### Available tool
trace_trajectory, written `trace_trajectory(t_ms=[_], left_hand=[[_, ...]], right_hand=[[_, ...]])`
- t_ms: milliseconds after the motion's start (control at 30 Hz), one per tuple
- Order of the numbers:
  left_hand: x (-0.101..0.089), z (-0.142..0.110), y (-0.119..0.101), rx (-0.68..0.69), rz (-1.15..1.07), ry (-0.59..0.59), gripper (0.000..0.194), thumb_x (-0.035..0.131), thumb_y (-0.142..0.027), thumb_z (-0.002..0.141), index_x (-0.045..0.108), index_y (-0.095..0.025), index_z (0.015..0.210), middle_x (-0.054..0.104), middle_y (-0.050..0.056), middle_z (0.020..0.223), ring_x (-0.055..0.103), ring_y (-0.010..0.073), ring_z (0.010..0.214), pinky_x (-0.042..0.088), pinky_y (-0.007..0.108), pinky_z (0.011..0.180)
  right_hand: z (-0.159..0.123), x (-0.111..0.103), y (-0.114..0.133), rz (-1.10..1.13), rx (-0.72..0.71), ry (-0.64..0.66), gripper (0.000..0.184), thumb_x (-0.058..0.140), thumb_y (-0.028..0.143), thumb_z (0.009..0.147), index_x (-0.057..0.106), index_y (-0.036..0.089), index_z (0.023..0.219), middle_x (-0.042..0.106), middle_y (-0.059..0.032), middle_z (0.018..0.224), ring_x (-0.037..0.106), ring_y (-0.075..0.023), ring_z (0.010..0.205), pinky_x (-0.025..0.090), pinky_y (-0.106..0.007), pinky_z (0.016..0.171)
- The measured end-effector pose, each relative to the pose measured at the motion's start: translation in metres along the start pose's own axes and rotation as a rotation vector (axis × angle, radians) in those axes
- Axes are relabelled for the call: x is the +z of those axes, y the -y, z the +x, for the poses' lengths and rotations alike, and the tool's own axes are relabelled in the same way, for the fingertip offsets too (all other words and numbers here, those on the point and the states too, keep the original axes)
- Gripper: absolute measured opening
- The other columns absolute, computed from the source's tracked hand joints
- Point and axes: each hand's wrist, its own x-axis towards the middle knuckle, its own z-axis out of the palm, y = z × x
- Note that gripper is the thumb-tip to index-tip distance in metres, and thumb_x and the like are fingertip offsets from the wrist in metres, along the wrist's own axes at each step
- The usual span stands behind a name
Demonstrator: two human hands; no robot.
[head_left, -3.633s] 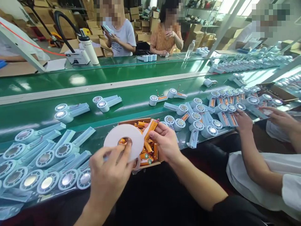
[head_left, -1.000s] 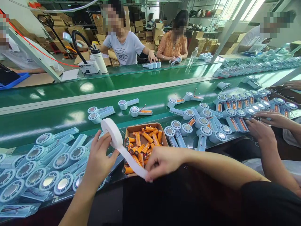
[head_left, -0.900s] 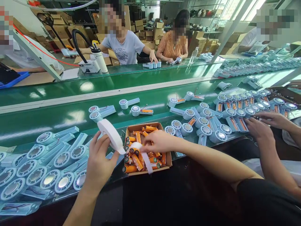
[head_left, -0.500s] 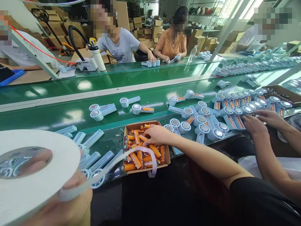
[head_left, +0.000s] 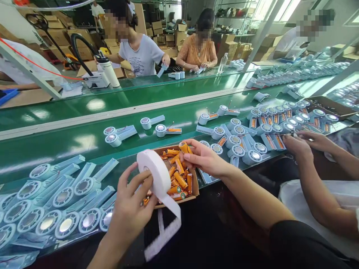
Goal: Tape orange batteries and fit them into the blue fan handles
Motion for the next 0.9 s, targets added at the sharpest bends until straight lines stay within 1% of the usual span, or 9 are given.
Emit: trace_trajectory(t_ms=[67,133,233,333,433,600,767,833,900], left_hand=[[0.024,0.005,0.009,0.063,0.078,0.004,0.025,0.068,-0.009,0.095,0.071,-0.018,0.118,0.076,0.012,0.115,0.055,0.0386,0.136,0.06,0.053,0.104],[0.033,0.004,0.012,0.1,0.175,0.027,0.031,0.068,-0.005,0.094,0.072,-0.016,0.122,0.077,0.012,0.117,0.052,0.0398,0.136,0.061,0.046,0.096],[0.029,0.001,0.008,0.143,0.261,0.076,0.033,0.066,-0.003,0.096,0.074,-0.017,0.125,0.079,0.009,0.118,0.052,0.0375,0.13,0.058,0.042,0.095],[0.023,0.004,0.003,0.195,0.325,0.118,0.032,0.064,-0.004,0.098,0.076,-0.017,0.124,0.08,0.005,0.119,0.053,0.0355,0.123,0.054,0.043,0.098],[0.02,0.011,-0.001,0.238,0.38,0.139,0.032,0.062,-0.003,0.099,0.078,-0.014,0.124,0.081,0.005,0.12,0.055,0.0336,0.116,0.051,0.042,0.095],[0.017,0.017,-0.001,0.263,0.374,0.174,0.035,0.058,-0.002,0.1,0.077,-0.012,0.127,0.081,0.004,0.123,0.054,0.0306,0.105,0.047,0.043,0.092],[0.015,0.019,-0.001,0.311,0.346,0.217,0.038,0.061,-0.002,0.099,0.075,-0.015,0.131,0.08,0.004,0.124,0.054,0.0295,0.104,0.045,0.043,0.091],[0.021,0.017,-0.008,0.277,0.364,0.17,0.037,0.066,-0.008,0.098,0.073,-0.014,0.134,0.08,0.007,0.12,0.052,0.0297,0.103,0.044,0.044,0.088],[0.032,0.011,-0.02,0.199,0.379,0.088,0.041,0.072,-0.018,0.098,0.07,-0.012,0.138,0.079,0.01,0.111,0.051,0.0291,0.099,0.041,0.044,0.083]], right_hand=[[-0.01,0.002,0.005,-0.193,-0.096,-0.006,0.038,0.083,0.047,0.091,0.07,0.022,0.118,0.076,-0.0056,0.109,0.071,-0.0176,0.094,0.059,-0.032,0.084],[-0.017,0.002,0.011,-0.407,-0.147,-0.051,0.034,0.085,0.045,0.089,0.078,0.022,0.114,0.079,-0.0072,0.115,0.072,-0.0233,0.108,0.058,-0.037,0.098],[-0.022,0.0,0.021,-0.574,-0.09,-0.079,0.033,0.083,0.045,0.091,0.083,0.022,0.114,0.082,-0.0042,0.1,0.074,-0.0234,0.094,0.059,-0.034,0.084],[-0.022,0.0,0.027,-0.641,-0.031,-0.037,0.03,0.08,0.043,0.093,0.085,0.021,0.113,0.079,-0.0007,0.083,0.067,-0.0175,0.073,0.052,-0.028,0.066],[-0.019,0.002,0.022,-0.666,0.017,0.019,0.027,0.083,0.039,0.09,0.086,0.019,0.107,0.076,0.0014,0.075,0.063,-0.0145,0.066,0.047,-0.026,0.062],[-0.013,-0.006,0.004,-0.407,0.079,-0.03,0.03,0.083,0.042,0.086,0.087,0.018,0.104,0.08,-0.0003,0.082,0.072,-0.0194,0.079,0.056,-0.027,0.068],[-0.008,-0.013,-0.002,-0.193,0.133,0.014,0.031,0.094,0.036,0.074,0.088,0.019,0.099,0.083,-0.0025,0.089,0.077,-0.0226,0.087,0.062,-0.03,0.078],[-0.006,0.0,-0.011,0.003,0.077,-0.099,0.036,0.095,0.039,0.073,0.087,0.02,0.102,0.084,-0.0039,0.096,0.079,-0.0228,0.089,0.065,-0.033,0.082],[-0.004,0.018,-0.025,0.216,-0.009,-0.313,0.042,0.095,0.047,0.072,0.086,0.022,0.105,0.085,-0.0057,0.103,0.08,-0.0231,0.09,0.067,-0.036,0.081]])
